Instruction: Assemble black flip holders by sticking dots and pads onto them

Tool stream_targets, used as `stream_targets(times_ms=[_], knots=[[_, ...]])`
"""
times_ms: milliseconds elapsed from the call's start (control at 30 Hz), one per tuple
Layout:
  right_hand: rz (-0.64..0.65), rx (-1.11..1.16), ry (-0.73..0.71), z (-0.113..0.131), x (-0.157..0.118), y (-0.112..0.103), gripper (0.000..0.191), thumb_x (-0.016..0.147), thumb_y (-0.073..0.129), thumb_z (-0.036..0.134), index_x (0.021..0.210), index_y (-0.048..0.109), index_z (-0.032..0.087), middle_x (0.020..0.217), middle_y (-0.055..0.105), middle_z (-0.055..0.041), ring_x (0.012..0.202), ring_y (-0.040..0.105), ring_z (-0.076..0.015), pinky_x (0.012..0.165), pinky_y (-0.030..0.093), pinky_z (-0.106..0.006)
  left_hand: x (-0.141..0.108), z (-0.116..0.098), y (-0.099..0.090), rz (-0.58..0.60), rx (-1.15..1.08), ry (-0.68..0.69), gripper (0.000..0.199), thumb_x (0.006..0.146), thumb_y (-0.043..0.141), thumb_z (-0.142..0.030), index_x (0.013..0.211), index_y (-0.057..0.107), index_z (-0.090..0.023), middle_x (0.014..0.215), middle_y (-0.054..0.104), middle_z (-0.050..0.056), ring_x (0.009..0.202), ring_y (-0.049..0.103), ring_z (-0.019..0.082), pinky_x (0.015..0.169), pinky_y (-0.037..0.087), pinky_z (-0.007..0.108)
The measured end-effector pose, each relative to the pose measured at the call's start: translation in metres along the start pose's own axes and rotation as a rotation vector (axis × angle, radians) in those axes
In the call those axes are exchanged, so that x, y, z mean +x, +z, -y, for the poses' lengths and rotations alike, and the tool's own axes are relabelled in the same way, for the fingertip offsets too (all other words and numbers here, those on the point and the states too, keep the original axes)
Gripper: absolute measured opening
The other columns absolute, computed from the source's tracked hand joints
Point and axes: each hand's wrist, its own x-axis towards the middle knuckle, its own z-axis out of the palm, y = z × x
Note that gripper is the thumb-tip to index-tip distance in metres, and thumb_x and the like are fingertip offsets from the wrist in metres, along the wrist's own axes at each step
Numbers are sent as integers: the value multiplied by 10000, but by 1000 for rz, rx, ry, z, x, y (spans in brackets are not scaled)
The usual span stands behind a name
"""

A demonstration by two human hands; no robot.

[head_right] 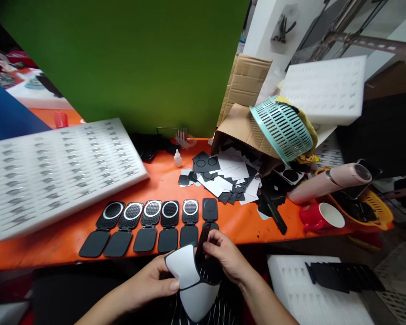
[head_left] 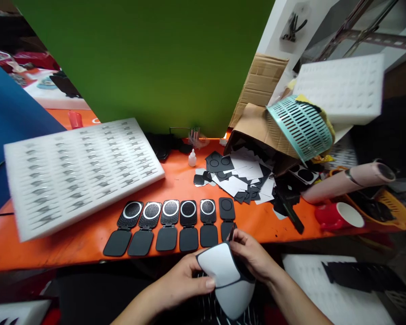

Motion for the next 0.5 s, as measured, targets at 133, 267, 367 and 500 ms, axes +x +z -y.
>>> stream_targets(times_ms=[133,267,367,500], knots=[[-215,-301,-157,8,11,-21,257,732,573,403,689,464,174,625,458,30,596,445,-107,571,364,-225,-1,11,-6,-189,459,-5,215,785,533,-307,941,659,-230,1359,346,42,1199,359,250,998,272,364],[-299,-468,-260,19,38,-33,259,739,550,407,665,446,181,584,427,40,555,431,-105,544,359,-226,11,14,-6,-150,794,52,279,803,475,-217,1058,583,-251,1212,514,43,1093,461,203,962,329,352],[-156,-465,-276,16,66,-25,229,737,538,395,700,461,183,611,446,40,554,442,-102,532,373,-221,30,18,-4,-36,930,170,269,797,482,-195,1052,563,-216,1033,604,41,978,517,189,958,326,359],[-97,-538,-273,3,93,-16,199,723,533,367,705,482,176,614,446,43,569,442,-99,535,378,-210,50,31,-6,-66,1063,205,178,794,475,-179,945,568,-196,973,608,39,938,521,186,998,258,404]])
